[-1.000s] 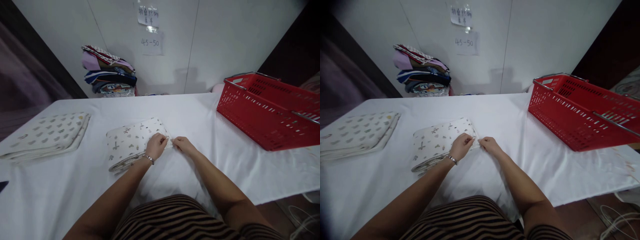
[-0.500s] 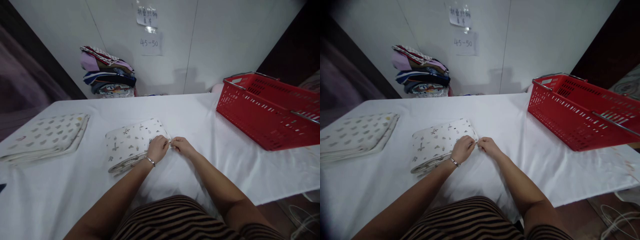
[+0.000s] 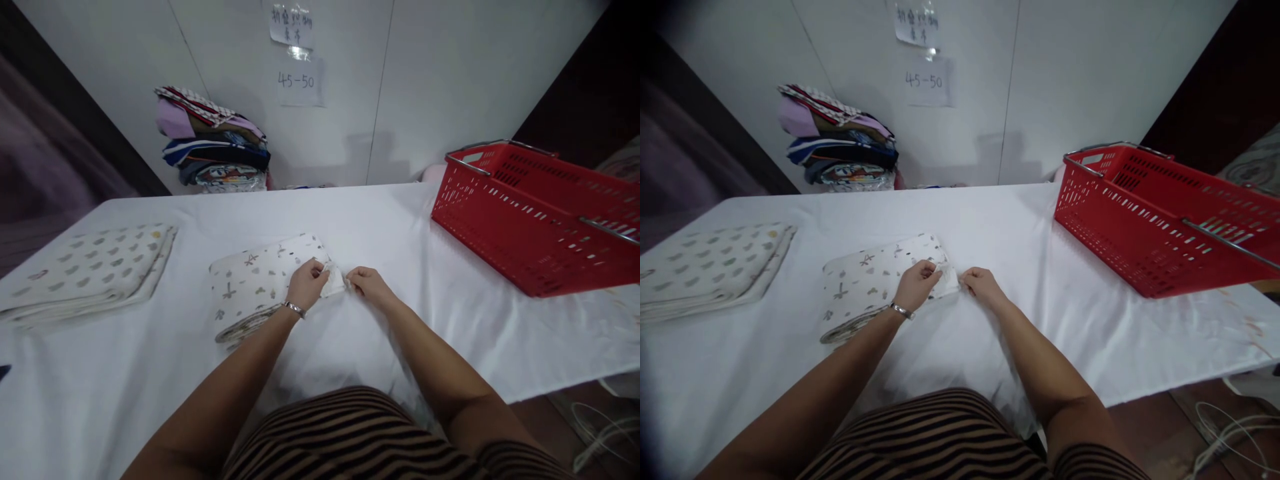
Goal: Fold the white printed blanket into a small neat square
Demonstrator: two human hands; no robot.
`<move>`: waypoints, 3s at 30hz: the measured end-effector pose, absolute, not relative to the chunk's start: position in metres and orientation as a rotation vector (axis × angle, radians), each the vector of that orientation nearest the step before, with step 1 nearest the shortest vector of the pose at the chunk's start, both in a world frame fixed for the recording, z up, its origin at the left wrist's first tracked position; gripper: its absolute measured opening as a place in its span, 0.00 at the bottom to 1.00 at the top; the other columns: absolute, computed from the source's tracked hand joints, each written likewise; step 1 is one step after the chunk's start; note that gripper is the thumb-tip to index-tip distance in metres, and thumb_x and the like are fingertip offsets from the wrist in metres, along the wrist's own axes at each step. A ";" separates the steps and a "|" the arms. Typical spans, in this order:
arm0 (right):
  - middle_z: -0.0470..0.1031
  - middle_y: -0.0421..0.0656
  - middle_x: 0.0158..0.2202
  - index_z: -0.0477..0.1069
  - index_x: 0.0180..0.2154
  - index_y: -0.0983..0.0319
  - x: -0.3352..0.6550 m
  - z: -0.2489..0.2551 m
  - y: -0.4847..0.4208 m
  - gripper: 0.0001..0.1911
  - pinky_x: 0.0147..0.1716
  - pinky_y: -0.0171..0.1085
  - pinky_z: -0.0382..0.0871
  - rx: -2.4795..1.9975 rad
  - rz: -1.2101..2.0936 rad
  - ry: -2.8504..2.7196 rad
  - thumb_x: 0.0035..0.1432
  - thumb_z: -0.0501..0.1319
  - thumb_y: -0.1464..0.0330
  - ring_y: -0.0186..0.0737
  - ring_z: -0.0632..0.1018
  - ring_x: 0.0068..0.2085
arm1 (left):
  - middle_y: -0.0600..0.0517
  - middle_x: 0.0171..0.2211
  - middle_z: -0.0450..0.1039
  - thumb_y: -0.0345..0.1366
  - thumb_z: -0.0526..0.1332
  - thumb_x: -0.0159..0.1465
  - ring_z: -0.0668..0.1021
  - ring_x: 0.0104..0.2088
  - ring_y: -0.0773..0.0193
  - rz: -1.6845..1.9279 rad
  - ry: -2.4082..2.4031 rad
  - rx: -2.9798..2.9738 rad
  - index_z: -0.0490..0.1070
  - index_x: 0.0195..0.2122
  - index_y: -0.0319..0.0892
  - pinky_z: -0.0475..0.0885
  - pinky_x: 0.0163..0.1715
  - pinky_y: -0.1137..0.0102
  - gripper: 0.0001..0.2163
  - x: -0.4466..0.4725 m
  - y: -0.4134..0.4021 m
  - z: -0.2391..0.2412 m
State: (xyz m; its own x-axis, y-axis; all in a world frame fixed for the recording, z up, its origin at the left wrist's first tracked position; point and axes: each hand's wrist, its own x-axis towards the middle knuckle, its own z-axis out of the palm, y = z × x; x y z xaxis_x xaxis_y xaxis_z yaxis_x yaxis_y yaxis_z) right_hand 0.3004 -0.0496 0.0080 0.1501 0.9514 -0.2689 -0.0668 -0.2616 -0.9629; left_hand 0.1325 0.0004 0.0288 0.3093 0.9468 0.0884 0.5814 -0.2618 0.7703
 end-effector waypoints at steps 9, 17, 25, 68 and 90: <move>0.61 0.32 0.12 0.64 0.22 0.62 0.295 0.006 -0.053 0.11 0.16 0.30 0.48 -1.536 1.275 -1.099 0.44 0.62 0.62 0.26 0.59 0.15 | 0.55 0.26 0.68 0.34 0.58 0.55 0.71 0.29 0.66 0.739 1.315 2.211 0.67 0.31 0.44 0.64 0.30 0.71 0.03 0.134 -0.009 0.033; 0.62 0.32 0.14 0.62 0.21 0.61 0.291 0.014 -0.051 0.10 0.15 0.30 0.47 -1.341 1.410 -0.943 0.42 0.61 0.64 0.26 0.59 0.15 | 0.52 0.31 0.70 0.32 0.57 0.57 0.71 0.35 0.62 0.674 1.222 2.440 0.66 0.31 0.44 0.65 0.36 0.68 0.01 0.137 -0.012 0.030; 0.61 0.32 0.15 0.62 0.22 0.62 0.288 0.020 -0.051 0.14 0.14 0.30 0.44 -1.251 1.488 -0.804 0.40 0.65 0.61 0.24 0.57 0.15 | 0.52 0.32 0.70 0.34 0.60 0.53 0.72 0.36 0.61 0.614 1.270 2.411 0.66 0.33 0.44 0.65 0.36 0.67 0.06 0.138 -0.015 0.032; 0.63 0.33 0.17 0.66 0.26 0.63 0.300 0.024 -0.051 0.12 0.13 0.29 0.40 -1.136 1.561 -0.748 0.43 0.63 0.62 0.24 0.58 0.14 | 0.52 0.31 0.71 0.37 0.58 0.56 0.72 0.33 0.62 0.624 1.361 2.349 0.66 0.31 0.43 0.65 0.33 0.69 0.05 0.139 -0.005 0.042; 0.72 0.39 0.19 0.69 0.32 0.66 0.269 0.017 -0.060 0.10 0.09 0.25 0.44 -1.210 1.948 -0.464 0.60 0.56 0.65 0.25 0.64 0.13 | 0.54 0.31 0.71 0.37 0.60 0.54 0.72 0.32 0.64 0.762 1.348 2.240 0.67 0.31 0.43 0.66 0.35 0.69 0.06 0.132 0.000 0.058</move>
State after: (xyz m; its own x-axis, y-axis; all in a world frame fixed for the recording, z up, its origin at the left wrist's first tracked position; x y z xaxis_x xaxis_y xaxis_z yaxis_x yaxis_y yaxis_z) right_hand 0.2691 -0.0597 0.0170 -0.2417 0.7725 -0.5873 -0.4246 -0.6284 -0.6518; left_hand 0.1324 0.0000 0.0578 0.3815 0.8929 0.2394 0.6657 -0.4450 0.5990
